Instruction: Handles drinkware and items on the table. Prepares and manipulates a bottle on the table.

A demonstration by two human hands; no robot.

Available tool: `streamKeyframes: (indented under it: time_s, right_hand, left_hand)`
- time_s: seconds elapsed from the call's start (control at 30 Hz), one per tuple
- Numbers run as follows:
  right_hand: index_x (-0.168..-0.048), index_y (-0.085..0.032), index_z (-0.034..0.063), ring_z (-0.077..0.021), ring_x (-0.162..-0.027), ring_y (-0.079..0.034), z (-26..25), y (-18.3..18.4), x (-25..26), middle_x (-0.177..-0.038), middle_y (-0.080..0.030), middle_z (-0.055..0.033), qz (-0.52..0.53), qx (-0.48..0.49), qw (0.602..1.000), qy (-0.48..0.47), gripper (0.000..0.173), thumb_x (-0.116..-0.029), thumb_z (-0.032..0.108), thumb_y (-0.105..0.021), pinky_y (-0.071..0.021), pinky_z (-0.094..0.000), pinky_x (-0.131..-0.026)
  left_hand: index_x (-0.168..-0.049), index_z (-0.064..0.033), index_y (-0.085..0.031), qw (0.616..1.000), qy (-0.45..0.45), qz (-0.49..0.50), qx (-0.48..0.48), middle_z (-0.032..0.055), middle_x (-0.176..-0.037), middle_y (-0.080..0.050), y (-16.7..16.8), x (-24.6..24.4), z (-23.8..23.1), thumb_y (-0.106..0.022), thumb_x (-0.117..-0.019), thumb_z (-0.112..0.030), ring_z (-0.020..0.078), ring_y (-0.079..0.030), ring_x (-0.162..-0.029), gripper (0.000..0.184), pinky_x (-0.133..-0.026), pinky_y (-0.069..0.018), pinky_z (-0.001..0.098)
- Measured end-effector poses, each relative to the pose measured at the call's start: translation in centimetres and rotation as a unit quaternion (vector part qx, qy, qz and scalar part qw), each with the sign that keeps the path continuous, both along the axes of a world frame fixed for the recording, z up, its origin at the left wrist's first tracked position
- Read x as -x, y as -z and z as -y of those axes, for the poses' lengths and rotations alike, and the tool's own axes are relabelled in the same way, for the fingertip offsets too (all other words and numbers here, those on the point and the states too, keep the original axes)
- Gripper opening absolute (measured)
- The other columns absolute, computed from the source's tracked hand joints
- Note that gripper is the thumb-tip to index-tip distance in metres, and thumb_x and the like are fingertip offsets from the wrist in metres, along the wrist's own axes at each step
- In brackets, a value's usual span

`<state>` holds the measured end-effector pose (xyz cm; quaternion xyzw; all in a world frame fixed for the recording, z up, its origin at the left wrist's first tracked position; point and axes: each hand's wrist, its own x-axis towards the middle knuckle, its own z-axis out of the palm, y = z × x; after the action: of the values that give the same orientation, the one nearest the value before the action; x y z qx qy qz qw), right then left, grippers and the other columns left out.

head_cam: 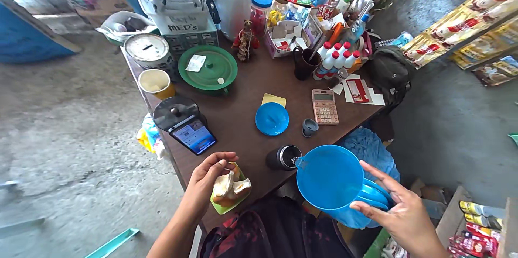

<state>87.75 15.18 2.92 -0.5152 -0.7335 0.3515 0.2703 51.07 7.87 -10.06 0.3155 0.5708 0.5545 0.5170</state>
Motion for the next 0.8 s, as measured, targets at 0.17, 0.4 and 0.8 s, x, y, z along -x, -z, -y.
streamKeyframes:
  time_s: [0.17, 0.4, 0.8]
  right_hand:
    - [-0.143, -0.055, 0.0052, -0.0015, -0.081, -0.071, -1.1, 1.1, -1.3, -0.094, -0.075, 0.0051, -0.026, 0.037, 0.999, -0.025, 0.085, -0.0746, 0.045, -0.086, -0.0613, -0.0185, -0.069]
    - [-0.139, -0.059, 0.0204, 0.0063, -0.053, -0.055, -6.2, 5.3, -4.5, -0.071, -0.068, 0.0126, -0.291, 0.133, 0.947, -0.019, 0.061, -0.0929, 0.061, -0.061, -0.0445, -0.0113, -0.048]
    - [-0.114, -0.071, 0.0170, 0.0034, -0.053, -0.060, -23.3, 6.1, -5.2, -0.074, -0.071, 0.0085, -0.424, 0.143, 0.893, -0.040, 0.044, -0.0982, 0.055, -0.055, -0.0462, -0.0122, -0.044]
  left_hand:
    - [-0.117, -0.0062, -0.065, 0.999, 0.024, -0.016, 0.025, 0.0004, -0.113, -0.071, -0.6, -0.8, -3.5, -0.036, -0.1024, -0.016, 0.0087, -0.069, -0.099, 0.033, -0.088, -0.0560, 0.0262]
    - [-0.125, 0.0003, -0.062, 0.981, 0.073, -0.111, 0.145, 0.0145, -0.120, -0.065, 0.9, -3.4, -12.8, -0.043, -0.1092, -0.016, 0.0178, -0.066, -0.100, 0.029, -0.089, -0.0535, 0.0365]
    - [-0.140, 0.0052, -0.050, 0.890, 0.027, -0.281, 0.358, 0.0268, -0.128, -0.064, 8.9, -5.9, -19.9, -0.063, -0.1001, -0.018, 0.0398, -0.063, -0.120, 0.048, -0.105, -0.0475, 0.0560]
